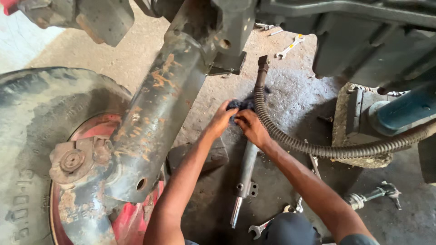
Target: The person cleans a bolt and the surrounding area of a vehicle's undercarriage using a rag. They then use a pneumatic impact wrench to tighten the bolt into the vehicle frame.
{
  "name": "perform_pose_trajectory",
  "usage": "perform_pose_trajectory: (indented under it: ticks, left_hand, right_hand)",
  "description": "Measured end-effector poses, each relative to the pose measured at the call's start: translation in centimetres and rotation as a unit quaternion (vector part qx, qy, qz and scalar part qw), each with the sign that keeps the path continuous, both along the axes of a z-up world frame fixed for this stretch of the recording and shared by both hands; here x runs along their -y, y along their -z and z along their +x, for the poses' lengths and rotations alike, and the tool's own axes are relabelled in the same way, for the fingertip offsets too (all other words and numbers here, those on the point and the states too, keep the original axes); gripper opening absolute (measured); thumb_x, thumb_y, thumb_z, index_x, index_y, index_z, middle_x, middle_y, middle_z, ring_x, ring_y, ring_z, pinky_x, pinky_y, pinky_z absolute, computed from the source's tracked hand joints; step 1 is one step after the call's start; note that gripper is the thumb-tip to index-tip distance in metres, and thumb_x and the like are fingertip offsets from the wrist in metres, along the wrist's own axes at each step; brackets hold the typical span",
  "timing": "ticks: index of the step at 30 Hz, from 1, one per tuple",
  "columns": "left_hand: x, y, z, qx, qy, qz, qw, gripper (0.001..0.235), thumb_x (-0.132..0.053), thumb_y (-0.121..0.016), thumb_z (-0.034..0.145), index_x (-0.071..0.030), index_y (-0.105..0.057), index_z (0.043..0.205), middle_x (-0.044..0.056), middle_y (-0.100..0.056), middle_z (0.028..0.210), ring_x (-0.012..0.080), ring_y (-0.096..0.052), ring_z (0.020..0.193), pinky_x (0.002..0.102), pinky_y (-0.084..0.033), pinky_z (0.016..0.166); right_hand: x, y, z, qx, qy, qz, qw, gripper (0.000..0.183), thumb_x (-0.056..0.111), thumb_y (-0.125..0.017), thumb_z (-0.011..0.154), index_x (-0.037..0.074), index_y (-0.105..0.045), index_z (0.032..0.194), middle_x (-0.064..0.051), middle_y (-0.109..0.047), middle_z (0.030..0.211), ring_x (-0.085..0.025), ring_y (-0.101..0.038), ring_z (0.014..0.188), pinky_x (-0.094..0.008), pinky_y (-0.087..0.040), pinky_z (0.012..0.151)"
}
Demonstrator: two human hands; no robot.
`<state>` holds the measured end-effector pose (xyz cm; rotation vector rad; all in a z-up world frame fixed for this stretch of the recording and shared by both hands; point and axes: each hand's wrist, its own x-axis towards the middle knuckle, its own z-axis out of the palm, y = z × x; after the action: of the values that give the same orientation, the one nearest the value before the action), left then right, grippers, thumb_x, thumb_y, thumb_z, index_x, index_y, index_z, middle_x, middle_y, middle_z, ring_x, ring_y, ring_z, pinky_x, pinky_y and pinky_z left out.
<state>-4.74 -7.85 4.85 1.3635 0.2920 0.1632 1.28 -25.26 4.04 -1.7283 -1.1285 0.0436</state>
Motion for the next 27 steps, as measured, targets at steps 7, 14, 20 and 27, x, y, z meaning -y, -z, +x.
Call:
perform_pose_trajectory:
  ticks: [7, 14, 20, 27]
  left_hand:
    - [-2.6, 4.7, 0.2, 0.065, -0.097, 0.098, 0.988, 0.032, -0.028, -0.065, 0.095, -0.002, -0.067, 0.114, 0.004, -0.071, 0.099, 0.0142, -0.065, 0.089, 0.032, -0.054, 0.08]
    - [-1.7, 4.3, 2.4, -0.013, -0.157, 0.119, 0.98, 0.046, -0.043, -0.057, 0.102, 0.001, -0.071, 0.096, 0.004, -0.068, 0.08, 0.0174, -0.061, 0.08, 0.036, -0.049, 0.074]
    - [-2.5, 5.9, 2.7, 0.076, -0.118, 0.099, 0.985, 0.043, -0.036, -0.063, 0.098, 0.003, -0.063, 0.114, 0.012, -0.069, 0.096, 0.0259, -0.065, 0.092, 0.039, -0.051, 0.083]
    - [-0.7, 6.4, 3.5, -0.03, -0.242, 0.266, 0.933, 0.049, -0.048, -0.043, 0.106, -0.004, -0.062, 0.116, 0.025, -0.072, 0.103, 0.0463, -0.066, 0.102, 0.052, -0.051, 0.082]
  right_hand:
    - [0.0, 0.0, -0.5, -0.38, 0.024, 0.108, 0.918, 0.02, 0.019, -0.061, 0.103, 0.007, -0.063, 0.119, -0.003, -0.067, 0.112, -0.015, -0.063, 0.095, -0.035, -0.055, 0.083]
    - [-0.3, 2.6, 0.0, -0.591, -0.061, 0.102, 0.798, 0.027, 0.027, -0.067, 0.095, 0.01, -0.061, 0.116, 0.0, -0.066, 0.107, -0.015, -0.064, 0.095, -0.038, -0.057, 0.079]
    - [-1.0, 0.1, 1.9, -0.62, -0.006, 0.234, 0.749, 0.024, 0.03, -0.066, 0.098, 0.015, -0.063, 0.117, 0.003, -0.067, 0.105, -0.012, -0.062, 0.092, -0.032, -0.055, 0.075]
    - [-3.2, -2.4, 0.0, -0.358, -0.023, 0.056, 0.932, 0.021, 0.015, -0.071, 0.094, 0.011, -0.062, 0.113, 0.002, -0.066, 0.096, -0.007, -0.061, 0.084, -0.03, -0.056, 0.075]
